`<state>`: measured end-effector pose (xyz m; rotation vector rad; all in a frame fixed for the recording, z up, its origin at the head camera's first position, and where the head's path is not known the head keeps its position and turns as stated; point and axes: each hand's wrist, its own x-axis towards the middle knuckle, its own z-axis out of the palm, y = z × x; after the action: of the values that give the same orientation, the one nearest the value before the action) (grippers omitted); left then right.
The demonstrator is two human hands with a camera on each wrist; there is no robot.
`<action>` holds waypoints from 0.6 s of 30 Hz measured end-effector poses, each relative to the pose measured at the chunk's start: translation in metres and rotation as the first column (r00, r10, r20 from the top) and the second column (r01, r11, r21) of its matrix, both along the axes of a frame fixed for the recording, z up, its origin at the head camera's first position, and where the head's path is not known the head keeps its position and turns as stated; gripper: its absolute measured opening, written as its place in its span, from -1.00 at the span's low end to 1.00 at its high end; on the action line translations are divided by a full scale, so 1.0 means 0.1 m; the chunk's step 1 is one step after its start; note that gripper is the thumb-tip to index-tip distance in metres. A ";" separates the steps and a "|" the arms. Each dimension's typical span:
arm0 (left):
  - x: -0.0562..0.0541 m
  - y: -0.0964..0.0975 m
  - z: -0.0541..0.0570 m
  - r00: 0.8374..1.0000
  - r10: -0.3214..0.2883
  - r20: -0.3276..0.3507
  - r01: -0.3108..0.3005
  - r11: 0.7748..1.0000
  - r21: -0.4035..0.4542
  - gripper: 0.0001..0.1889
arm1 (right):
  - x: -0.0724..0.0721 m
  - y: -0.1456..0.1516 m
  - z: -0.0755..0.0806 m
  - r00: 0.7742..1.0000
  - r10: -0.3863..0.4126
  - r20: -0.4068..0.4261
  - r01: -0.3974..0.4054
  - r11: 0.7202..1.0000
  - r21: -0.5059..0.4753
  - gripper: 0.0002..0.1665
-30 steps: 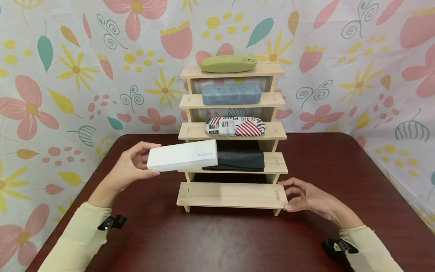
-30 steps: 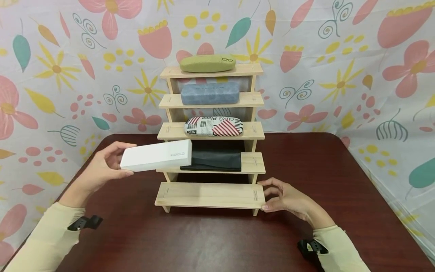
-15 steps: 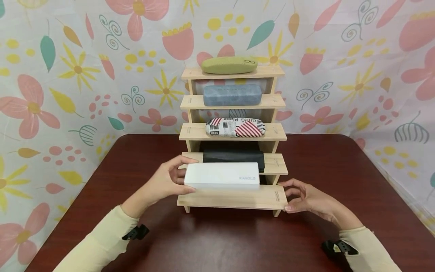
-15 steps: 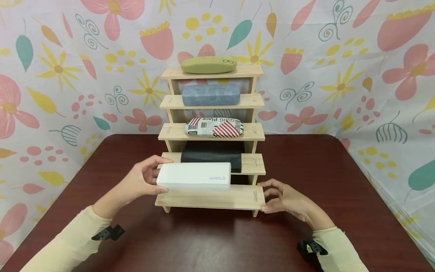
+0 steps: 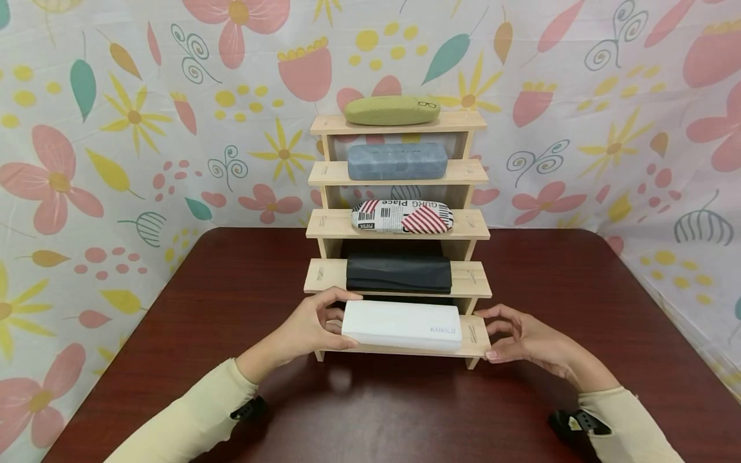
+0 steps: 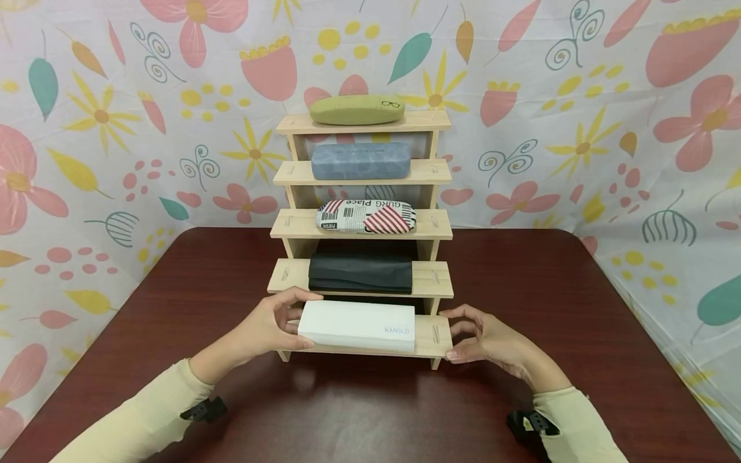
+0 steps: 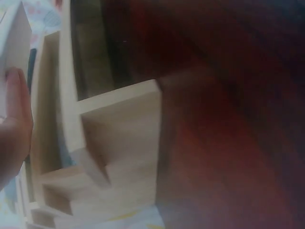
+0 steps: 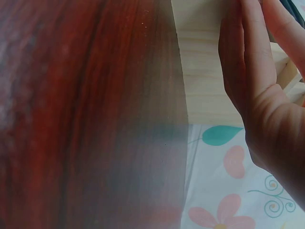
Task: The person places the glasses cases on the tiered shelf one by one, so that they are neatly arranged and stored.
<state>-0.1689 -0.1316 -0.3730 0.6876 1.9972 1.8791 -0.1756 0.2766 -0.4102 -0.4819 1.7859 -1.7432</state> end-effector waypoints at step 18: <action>-0.03 0.00 -0.25 0.997 0.056 0.050 -0.053 0.996 -0.074 -0.30 | -0.01 -0.01 -0.01 1.000 -0.016 0.019 0.015 0.999 0.040 -0.28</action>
<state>-0.1719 -0.1314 -0.3976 0.5644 2.0601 1.8252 -0.1767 0.2760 -0.4107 -0.4337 1.8118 -1.7139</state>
